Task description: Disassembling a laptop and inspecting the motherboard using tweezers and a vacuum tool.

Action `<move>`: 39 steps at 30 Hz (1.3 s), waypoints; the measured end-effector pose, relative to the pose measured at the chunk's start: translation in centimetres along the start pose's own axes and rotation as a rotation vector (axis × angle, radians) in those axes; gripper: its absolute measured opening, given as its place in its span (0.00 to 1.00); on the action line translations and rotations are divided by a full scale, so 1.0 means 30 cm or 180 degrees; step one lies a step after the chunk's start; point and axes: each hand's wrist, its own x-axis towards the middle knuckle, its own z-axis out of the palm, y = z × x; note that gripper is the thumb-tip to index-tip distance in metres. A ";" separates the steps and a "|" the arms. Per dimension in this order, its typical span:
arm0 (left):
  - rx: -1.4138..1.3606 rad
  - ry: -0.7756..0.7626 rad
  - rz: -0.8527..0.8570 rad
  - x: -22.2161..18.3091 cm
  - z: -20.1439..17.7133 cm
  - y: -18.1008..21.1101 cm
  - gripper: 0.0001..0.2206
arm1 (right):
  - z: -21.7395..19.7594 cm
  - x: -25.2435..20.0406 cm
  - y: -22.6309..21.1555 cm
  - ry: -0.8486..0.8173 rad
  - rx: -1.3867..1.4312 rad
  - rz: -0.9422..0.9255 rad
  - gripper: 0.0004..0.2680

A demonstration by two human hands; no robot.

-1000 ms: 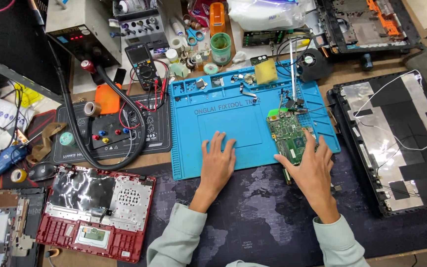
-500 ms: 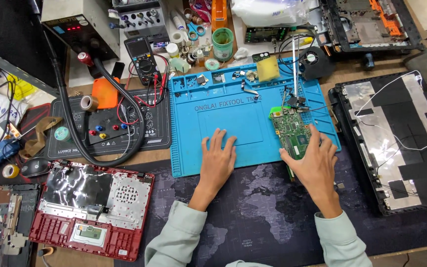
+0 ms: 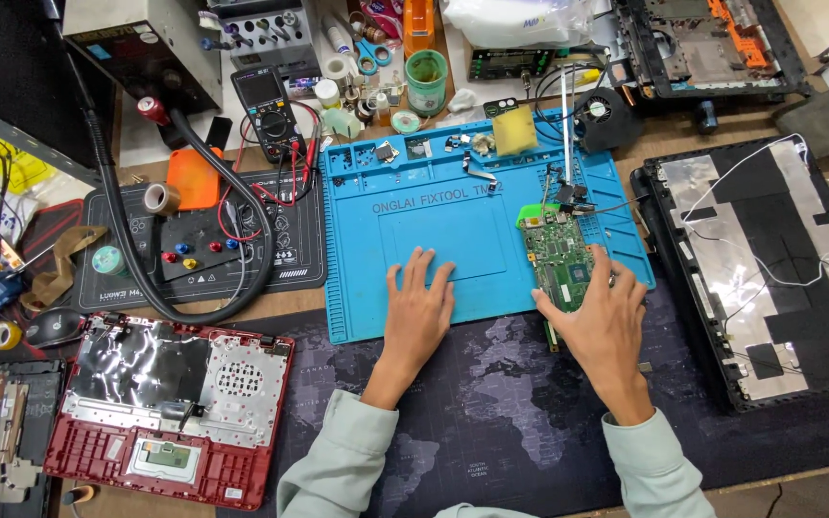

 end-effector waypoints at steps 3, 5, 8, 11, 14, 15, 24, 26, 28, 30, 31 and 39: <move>-0.0010 0.0006 0.0010 0.000 -0.006 0.003 0.10 | 0.022 0.007 0.025 0.0060 0.0032 0.0010 0.34; -0.0007 0.0001 0.0011 -0.001 -0.006 0.003 0.10 | 0.032 0.012 0.036 0.0042 0.0117 0.0029 0.36; 0.0006 0.0003 0.0011 0.000 -0.010 0.004 0.11 | 0.031 0.016 0.037 -0.0009 0.0303 0.0007 0.37; -0.0006 -0.0006 0.0014 0.005 -0.018 0.007 0.11 | -0.009 0.018 -0.002 -0.0153 0.0535 -0.0090 0.36; -0.0085 -0.0001 -0.0013 0.004 -0.021 0.009 0.11 | -0.002 0.030 -0.009 -0.0372 0.0672 -0.0299 0.36; -0.0137 0.0023 -0.0036 0.005 -0.022 0.009 0.11 | 0.010 0.038 -0.004 -0.0479 0.0683 -0.0450 0.37; -0.1877 0.0949 -0.1020 0.004 -0.116 0.007 0.12 | -0.023 0.078 -0.151 -0.1276 0.0864 -0.1568 0.34; -0.1958 0.0946 -0.1172 -0.006 -0.113 -0.014 0.12 | 0.011 0.101 -0.174 -0.1344 0.0759 -0.1727 0.35; -0.2027 0.0951 -0.1326 -0.011 -0.138 -0.037 0.12 | 0.029 0.117 -0.208 -0.1410 0.0660 -0.1900 0.35; -0.2013 0.0894 -0.1395 -0.018 -0.191 -0.059 0.12 | 0.034 0.122 -0.251 -0.1484 0.0558 -0.2307 0.35; -0.1999 0.0904 -0.1413 -0.026 -0.197 -0.076 0.12 | 0.046 0.134 -0.274 -0.1497 0.0563 -0.2327 0.35; -0.1784 0.0847 -0.1676 -0.052 -0.242 -0.161 0.12 | 0.172 0.212 -0.399 -0.1864 0.0289 -0.2932 0.35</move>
